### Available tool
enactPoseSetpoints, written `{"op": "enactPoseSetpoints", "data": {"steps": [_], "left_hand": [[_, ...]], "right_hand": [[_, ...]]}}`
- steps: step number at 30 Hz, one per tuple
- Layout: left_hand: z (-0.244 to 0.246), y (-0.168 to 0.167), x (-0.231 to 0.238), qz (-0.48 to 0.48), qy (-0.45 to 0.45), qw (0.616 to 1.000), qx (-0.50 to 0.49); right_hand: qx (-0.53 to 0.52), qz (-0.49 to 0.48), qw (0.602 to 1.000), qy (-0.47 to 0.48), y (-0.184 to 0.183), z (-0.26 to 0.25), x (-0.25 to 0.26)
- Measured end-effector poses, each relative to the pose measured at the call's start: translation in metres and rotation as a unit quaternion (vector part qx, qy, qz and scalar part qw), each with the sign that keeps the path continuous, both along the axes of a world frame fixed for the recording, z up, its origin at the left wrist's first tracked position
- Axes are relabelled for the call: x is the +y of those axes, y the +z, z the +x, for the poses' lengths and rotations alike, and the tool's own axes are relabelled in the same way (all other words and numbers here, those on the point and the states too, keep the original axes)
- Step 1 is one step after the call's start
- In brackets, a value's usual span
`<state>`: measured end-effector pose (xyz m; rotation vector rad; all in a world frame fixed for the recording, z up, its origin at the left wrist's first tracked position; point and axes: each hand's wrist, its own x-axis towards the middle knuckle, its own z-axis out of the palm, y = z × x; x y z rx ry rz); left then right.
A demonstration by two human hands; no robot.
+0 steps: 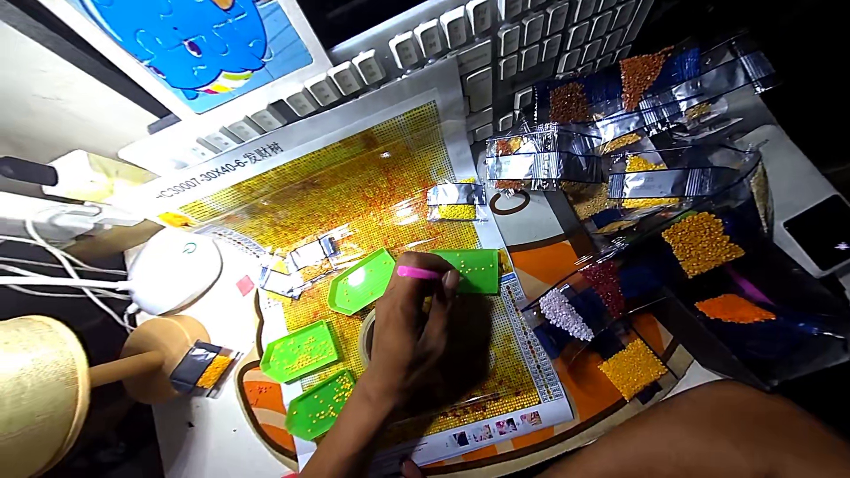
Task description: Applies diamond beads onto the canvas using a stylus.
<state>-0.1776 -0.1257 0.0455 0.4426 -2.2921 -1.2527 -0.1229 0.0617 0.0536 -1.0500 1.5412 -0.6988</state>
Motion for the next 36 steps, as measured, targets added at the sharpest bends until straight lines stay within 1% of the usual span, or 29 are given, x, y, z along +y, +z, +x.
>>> {"op": "enactPoseSetpoints", "data": {"steps": [1,2,3,4,5,6,7,8,10,12,14,16,17,18,20,22,23,25,26,28,30,32,33,34,35,36], "left_hand": [[0.001,0.009,0.003,0.005,-0.001,1.0,0.015],[0.003,0.019,0.006,0.01,0.002,1.0,0.029],[0.009,0.027,0.008,0.017,0.007,0.999,0.042],[0.018,0.033,0.009,0.025,0.015,0.998,0.051],[0.031,0.036,0.009,0.039,0.028,0.997,0.061],[0.045,0.037,0.008,0.057,0.045,0.995,0.071],[0.061,0.037,0.007,0.079,0.057,0.992,0.078],[0.077,0.036,0.009,0.104,0.065,0.989,0.084],[0.103,0.035,0.018,0.146,0.081,0.981,0.099],[0.124,0.03,0.035,0.168,0.115,0.973,0.11],[0.141,0.02,0.054,0.181,0.145,0.966,0.113],[0.157,0.009,0.072,0.187,0.162,0.962,0.113],[0.162,0.003,0.08,0.186,0.169,0.961,0.11],[0.166,-0.003,0.088,0.186,0.176,0.961,0.107],[0.172,-0.017,0.1,0.185,0.183,0.959,0.107],[0.174,-0.03,0.108,0.169,0.187,0.962,0.102],[0.174,-0.035,0.109,0.158,0.19,0.964,0.101],[0.174,-0.04,0.11,0.137,0.195,0.967,0.095],[0.174,-0.041,0.11,0.13,0.195,0.968,0.092],[0.174,-0.043,0.11,0.124,0.193,0.969,0.087],[0.174,-0.044,0.109,0.12,0.193,0.971,0.079],[0.174,-0.044,0.11,0.119,0.193,0.971,0.072],[0.175,-0.044,0.11,0.118,0.192,0.972,0.067],[0.175,-0.044,0.11,0.116,0.19,0.973,0.061],[0.176,-0.044,0.11,0.115,0.186,0.974,0.056],[0.176,-0.044,0.109,0.117,0.181,0.975,0.054]], "right_hand": [[0.054,-0.016,0.998,-0.006,-0.018,0.013,0.009],[0.077,-0.043,0.994,-0.062,-0.046,0.031,0.024],[0.07,-0.054,0.989,-0.121,-0.063,0.042,0.033],[0.048,-0.066,0.982,-0.169,-0.068,0.045,0.036],[0.003,-0.071,0.98,-0.185,-0.061,0.038,0.035],[-0.06,-0.065,0.98,-0.178,-0.04,0.024,0.027],[-0.135,-0.052,0.973,-0.179,-0.009,0.006,0.012],[-0.176,-0.054,0.964,-0.19,0.014,-0.004,0.0],[-0.189,-0.086,0.96,-0.19,0.029,-0.01,-0.007],[-0.211,-0.049,0.959,-0.182,0.041,-0.016,-0.016],[-0.24,-0.039,0.954,-0.173,0.042,-0.02,-0.016],[-0.232,-0.043,0.96,-0.153,0.034,-0.02,-0.012],[-0.223,-0.05,0.96,-0.16,0.031,-0.017,-0.01],[-0.236,-0.058,0.953,-0.182,0.026,-0.014,-0.006],[-0.261,-0.095,0.935,-0.219,0.002,-0.002,0.01],[-0.266,-0.105,0.935,-0.209,-0.009,0.002,0.017],[-0.271,-0.084,0.937,-0.203,-0.007,0.0,0.016],[-0.258,-0.025,0.948,-0.188,0.014,-0.009,0.0],[-0.258,-0.025,0.948,-0.186,0.02,-0.011,-0.006],[-0.275,-0.076,0.937,-0.201,0.009,-0.005,-0.001],[-0.249,0.009,0.952,-0.178,0.025,-0.014,-0.01],[-0.217,0.013,0.962,-0.166,0.027,-0.013,-0.01],[-0.227,0.025,0.961,-0.157,0.018,-0.011,-0.004],[-0.264,0.013,0.95,-0.164,-0.004,-0.004,0.011],[-0.318,-0.042,0.93,-0.179,-0.044,0.009,0.039],[-0.363,-0.1,0.9,-0.219,-0.085,0.025,0.071]]}}
